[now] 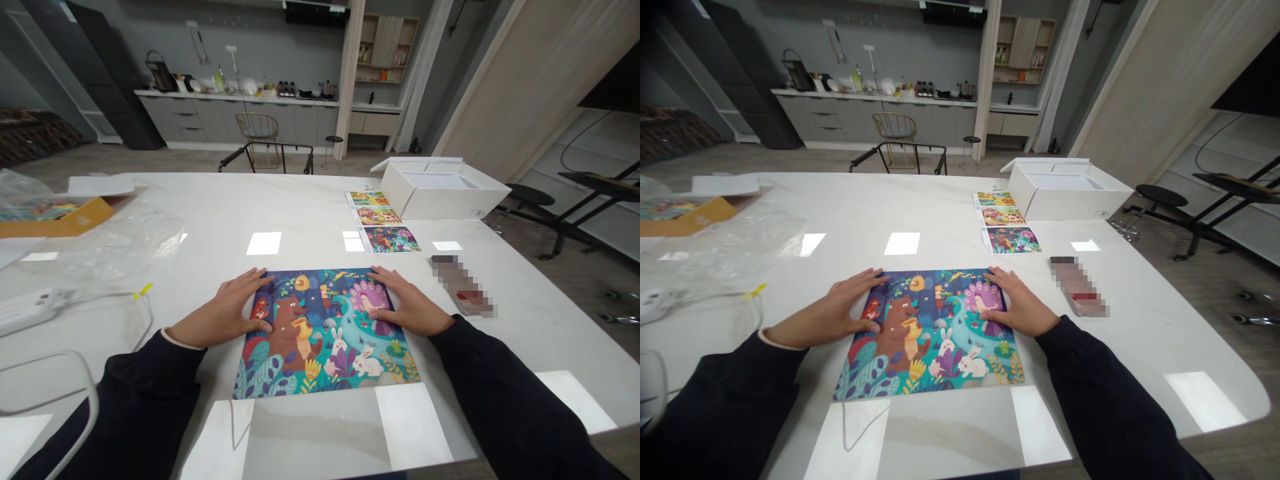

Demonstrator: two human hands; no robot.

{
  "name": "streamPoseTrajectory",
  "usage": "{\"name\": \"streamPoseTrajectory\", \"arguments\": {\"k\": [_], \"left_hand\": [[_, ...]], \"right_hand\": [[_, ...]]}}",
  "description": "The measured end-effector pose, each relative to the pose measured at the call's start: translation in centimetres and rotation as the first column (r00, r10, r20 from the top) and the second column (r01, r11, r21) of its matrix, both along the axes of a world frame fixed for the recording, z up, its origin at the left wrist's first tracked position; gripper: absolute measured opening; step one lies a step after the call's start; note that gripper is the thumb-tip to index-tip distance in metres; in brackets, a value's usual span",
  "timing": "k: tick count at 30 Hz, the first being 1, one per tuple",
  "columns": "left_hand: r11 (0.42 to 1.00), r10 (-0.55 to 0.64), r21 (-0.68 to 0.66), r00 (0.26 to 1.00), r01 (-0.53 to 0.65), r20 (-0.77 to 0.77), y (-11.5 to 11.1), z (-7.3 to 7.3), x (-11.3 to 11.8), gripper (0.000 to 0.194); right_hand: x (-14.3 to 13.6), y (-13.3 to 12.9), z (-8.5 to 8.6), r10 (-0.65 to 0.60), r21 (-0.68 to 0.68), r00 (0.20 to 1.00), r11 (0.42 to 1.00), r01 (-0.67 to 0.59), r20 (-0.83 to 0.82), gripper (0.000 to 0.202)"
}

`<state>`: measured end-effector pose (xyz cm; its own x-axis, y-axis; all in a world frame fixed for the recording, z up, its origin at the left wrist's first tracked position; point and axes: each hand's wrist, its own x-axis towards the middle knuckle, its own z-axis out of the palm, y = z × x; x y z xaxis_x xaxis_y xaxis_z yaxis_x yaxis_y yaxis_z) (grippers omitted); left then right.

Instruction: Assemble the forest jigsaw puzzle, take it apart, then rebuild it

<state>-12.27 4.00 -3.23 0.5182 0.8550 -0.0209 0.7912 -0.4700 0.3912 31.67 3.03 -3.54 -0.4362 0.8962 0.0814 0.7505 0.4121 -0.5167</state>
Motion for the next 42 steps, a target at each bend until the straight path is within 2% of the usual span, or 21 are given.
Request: {"name": "streamPoseTrajectory", "arguments": {"k": [14, 25, 35, 42], "left_hand": [[0.999, 0.034, 0.04, 0.999, -0.034, -0.003, 0.3, -0.7, -0.4, 0.099], [0.996, 0.018, 0.085, 1.0, -0.019, 0.012, 0.4, -1.1, -0.5, 0.097], [0.998, 0.031, 0.05, 1.0, -0.031, -0.001, 0.3, -0.5, -0.2, 0.097], [0.996, -0.002, 0.091, 0.999, -0.002, 0.053, 0.1, 0.0, 0.2, 0.085]], "right_hand": [[0.0, -0.1, -0.1, 0.005, 0.0, 1.0, 1.0, -0.005, -0.023, 0.084], [0.0, -0.1, -0.1, 0.006, 0.009, 1.0, 1.0, -0.006, -0.023, 0.083], [0.0, -0.1, -0.2, 0.008, 0.02, 0.999, 1.0, -0.007, -0.036, 0.083], [-0.1, -0.1, 0.1, -0.004, 0.0, 1.0, 1.0, 0.004, -0.021, 0.084]]}}
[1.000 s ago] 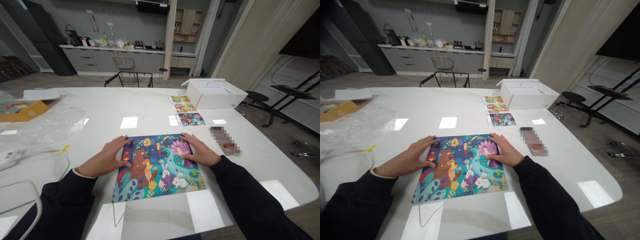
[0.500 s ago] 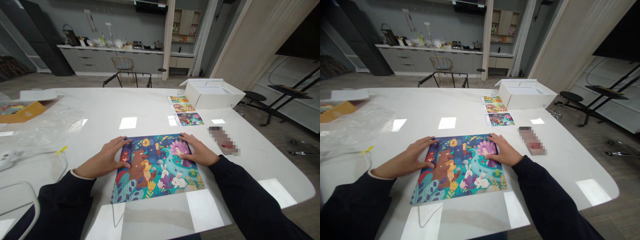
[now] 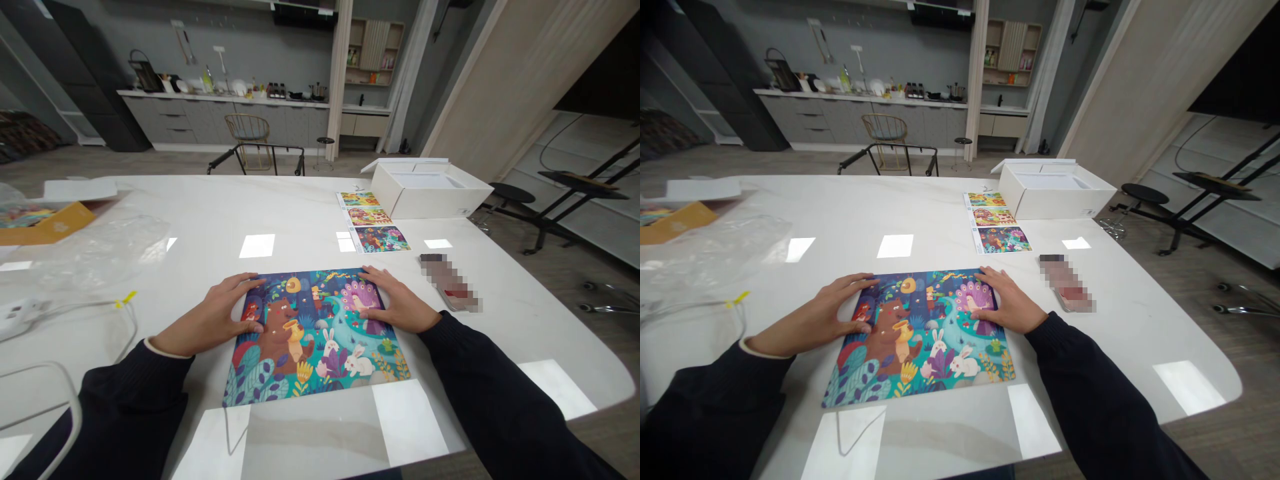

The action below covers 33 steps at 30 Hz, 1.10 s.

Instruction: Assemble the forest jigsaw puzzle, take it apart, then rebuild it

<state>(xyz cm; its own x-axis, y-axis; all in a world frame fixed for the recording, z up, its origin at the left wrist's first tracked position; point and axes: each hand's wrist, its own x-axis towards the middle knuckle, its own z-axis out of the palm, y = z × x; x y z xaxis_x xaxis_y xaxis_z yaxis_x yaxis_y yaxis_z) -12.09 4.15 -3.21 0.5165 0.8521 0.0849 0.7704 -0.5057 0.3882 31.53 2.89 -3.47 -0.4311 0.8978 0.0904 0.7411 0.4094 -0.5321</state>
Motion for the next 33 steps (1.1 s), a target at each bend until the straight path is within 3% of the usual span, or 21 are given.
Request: {"name": "streamPoseTrajectory", "arguments": {"k": [33], "left_hand": [[0.999, -0.029, -0.028, 1.0, 0.029, -0.012, -0.14, -0.37, 0.07, 0.086]], "right_hand": [[-0.14, -0.03, -0.04, 0.02, 0.007, 1.0, 1.0, -0.02, 0.021, 0.082]]}}
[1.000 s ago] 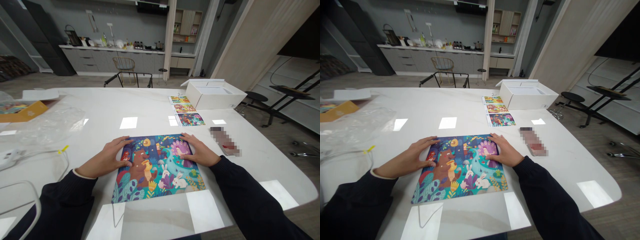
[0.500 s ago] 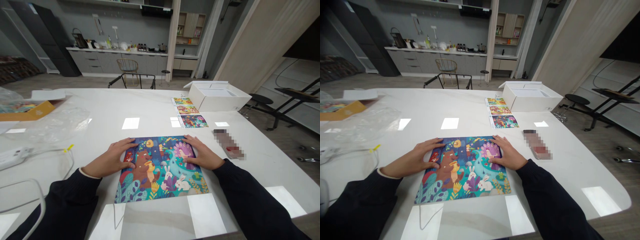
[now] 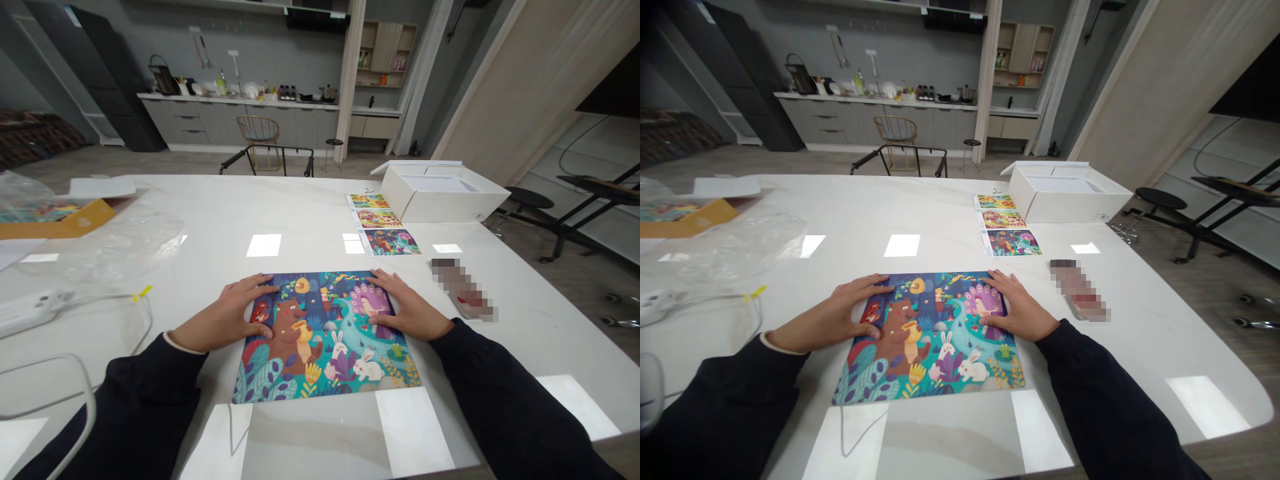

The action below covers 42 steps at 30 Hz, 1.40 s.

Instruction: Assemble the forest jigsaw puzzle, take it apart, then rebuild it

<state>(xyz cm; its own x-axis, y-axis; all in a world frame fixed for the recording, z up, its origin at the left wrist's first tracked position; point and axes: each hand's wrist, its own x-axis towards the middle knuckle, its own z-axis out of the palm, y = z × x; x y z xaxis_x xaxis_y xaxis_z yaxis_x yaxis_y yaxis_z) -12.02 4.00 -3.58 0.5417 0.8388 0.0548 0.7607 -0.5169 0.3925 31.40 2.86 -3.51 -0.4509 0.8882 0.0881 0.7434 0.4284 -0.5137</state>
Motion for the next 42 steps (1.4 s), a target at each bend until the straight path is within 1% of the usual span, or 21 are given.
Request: {"name": "streamPoseTrajectory", "arguments": {"k": [9, 17, 20, 23, 26, 29, 31, 34, 37, 40, 42], "left_hand": [[1.0, 0.009, -0.028, 1.0, -0.009, -0.015, 0.0, 0.0, 0.1, 0.085], [1.0, 0.018, -0.014, 1.0, -0.018, -0.001, -0.1, 0.3, 0.2, 0.082], [0.997, 0.081, 0.011, 0.996, -0.081, 0.041, -0.2, 0.4, 0.5, 0.076], [0.98, 0.179, 0.072, 0.981, -0.184, 0.077, -0.1, 0.2, 1.4, 0.068], [0.954, 0.256, 0.13, 0.961, -0.269, 0.103, 0.6, -0.2, 2.6, 0.053], [0.933, 0.28, 0.19, 0.948, -0.306, 0.153, 1.7, -0.3, 3.5, 0.042], [0.928, 0.26, 0.228, 0.951, -0.294, 0.167, 2.3, -0.2, 3.7, 0.04], [0.935, 0.218, 0.257, 0.968, -0.244, 0.124, 2.4, 0.0, 3.7, 0.038], [0.945, 0.189, 0.257, 0.979, -0.201, 0.072, 1.6, 0.1, 3.7, 0.041], [0.948, 0.176, 0.259, 0.982, -0.187, 0.065, 1.0, 0.0, 3.7, 0.045], [0.948, 0.17, 0.263, 0.983, -0.182, 0.069, 0.8, -0.1, 3.7, 0.044]], "right_hand": [[0.0, 0.0, -0.2, 0.003, -0.005, 1.0, 1.0, -0.003, 0.006, 0.082], [0.0, 0.0, -0.1, -0.001, 0.004, 1.0, 1.0, 0.001, -0.008, 0.082], [0.0, -0.1, -0.3, -0.043, 0.015, 0.998, 0.999, 0.044, -0.04, 0.078], [0.1, -0.1, -0.1, -0.111, 0.048, 0.989, 0.992, 0.116, -0.096, 0.066], [-0.2, 0.7, 0.8, -0.174, 0.086, 0.976, 0.979, 0.186, -0.132, 0.061], [-1.3, 2.2, 1.9, -0.193, 0.083, 0.971, 0.975, 0.206, -0.142, 0.056], [-2.2, 3.3, 2.2, -0.178, 0.111, 0.978, 0.975, 0.191, -0.111, 0.053], [-3.0, 3.9, 1.8, -0.163, 0.226, 0.987, 0.961, 0.158, 0.006, 0.057], [-2.7, 3.4, 0.7, -0.164, 0.28, 0.982, 0.951, 0.131, 0.099, 0.067], [-2.1, 2.5, -0.2, -0.161, 0.294, 0.982, 0.947, 0.127, 0.096, 0.074], [-1.9, 2.2, -0.5, -0.15, 0.305, 0.985, 0.945, 0.119, 0.082, 0.077]]}}
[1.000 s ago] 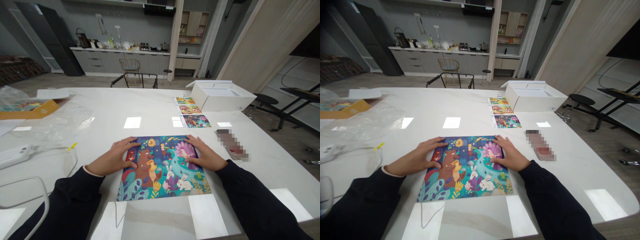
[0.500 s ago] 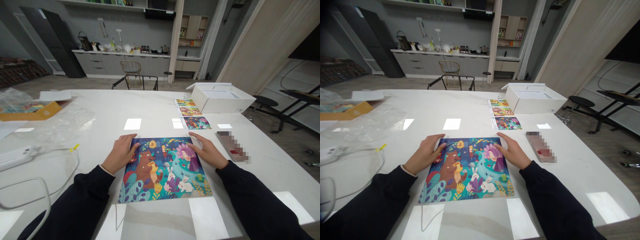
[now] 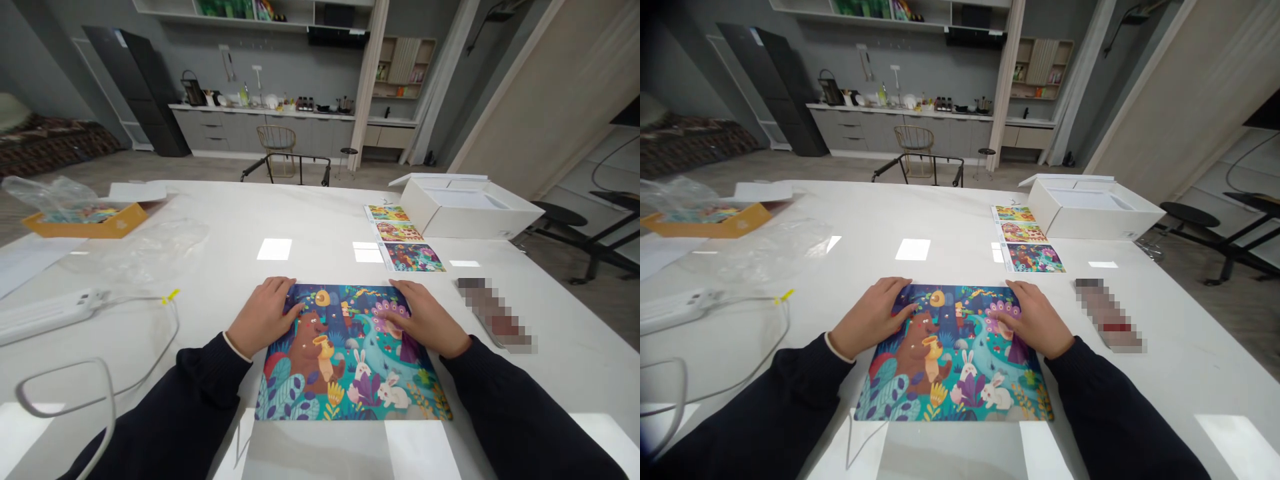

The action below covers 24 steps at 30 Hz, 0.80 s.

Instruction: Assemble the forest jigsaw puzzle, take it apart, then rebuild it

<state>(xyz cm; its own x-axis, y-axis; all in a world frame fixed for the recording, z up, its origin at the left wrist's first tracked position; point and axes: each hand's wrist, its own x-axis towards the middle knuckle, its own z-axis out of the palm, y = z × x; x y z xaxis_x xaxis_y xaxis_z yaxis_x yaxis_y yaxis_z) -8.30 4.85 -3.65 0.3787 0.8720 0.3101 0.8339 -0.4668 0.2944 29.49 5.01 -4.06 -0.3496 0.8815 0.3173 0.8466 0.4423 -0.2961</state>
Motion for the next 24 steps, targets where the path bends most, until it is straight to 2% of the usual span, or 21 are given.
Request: {"name": "streamPoseTrajectory", "arguments": {"k": [7, 24], "left_hand": [[0.999, -0.033, -0.009, 0.999, 0.033, 0.011, 0.3, 0.1, -0.1, 0.031], [0.994, 0.019, -0.105, 0.968, 0.008, 0.252, 1.2, -0.6, -0.5, 0.035]], "right_hand": [[0.1, 0.6, -0.7, -0.004, 0.006, 1.0, 1.0, 0.004, -0.013, 0.07], [-0.2, 1.2, -0.7, -0.083, -0.087, 0.993, 0.993, 0.075, -0.081, 0.066]]}}
